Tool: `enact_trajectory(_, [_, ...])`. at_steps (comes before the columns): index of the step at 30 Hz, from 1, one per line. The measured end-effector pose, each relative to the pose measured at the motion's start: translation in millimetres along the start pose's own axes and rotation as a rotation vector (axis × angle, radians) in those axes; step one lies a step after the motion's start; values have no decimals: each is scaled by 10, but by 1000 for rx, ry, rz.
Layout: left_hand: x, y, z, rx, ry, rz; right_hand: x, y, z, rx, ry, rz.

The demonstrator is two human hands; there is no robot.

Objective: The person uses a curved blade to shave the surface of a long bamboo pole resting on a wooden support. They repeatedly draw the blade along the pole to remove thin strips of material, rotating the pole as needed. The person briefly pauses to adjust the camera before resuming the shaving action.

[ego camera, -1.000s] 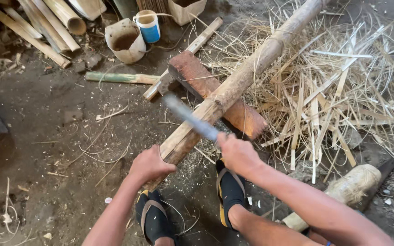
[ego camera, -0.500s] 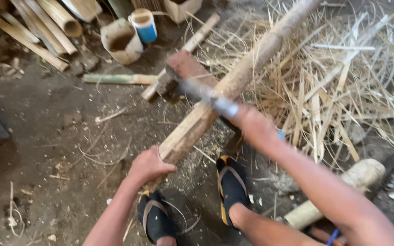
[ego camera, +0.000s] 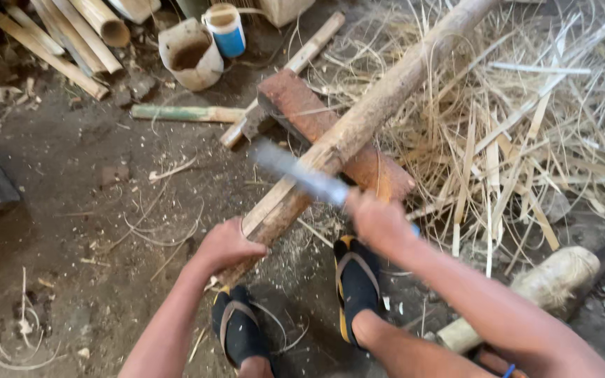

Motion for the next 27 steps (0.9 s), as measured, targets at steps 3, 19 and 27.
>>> enact_trajectory(3, [4, -20, -14, 0, -36, 1, -13, 85, -12, -157, 35, 39])
enact_trajectory(19, [9, 4, -47, -47, -56, -28, -182, 49, -24, 220, 25, -41])
enact_trajectory(27, [9, 52, -39, -2, -14, -10, -431, 112, -242, -158, 13, -19])
Point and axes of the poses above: each hand's wrist, its own y-axis towards the middle knuckle, its own x-axis out of the back of the hand, z = x × y, the point moved 2 cm from there along y, towards the middle knuckle, and after that the axes turned 7 degrees about -x, right-handed, at the moved point
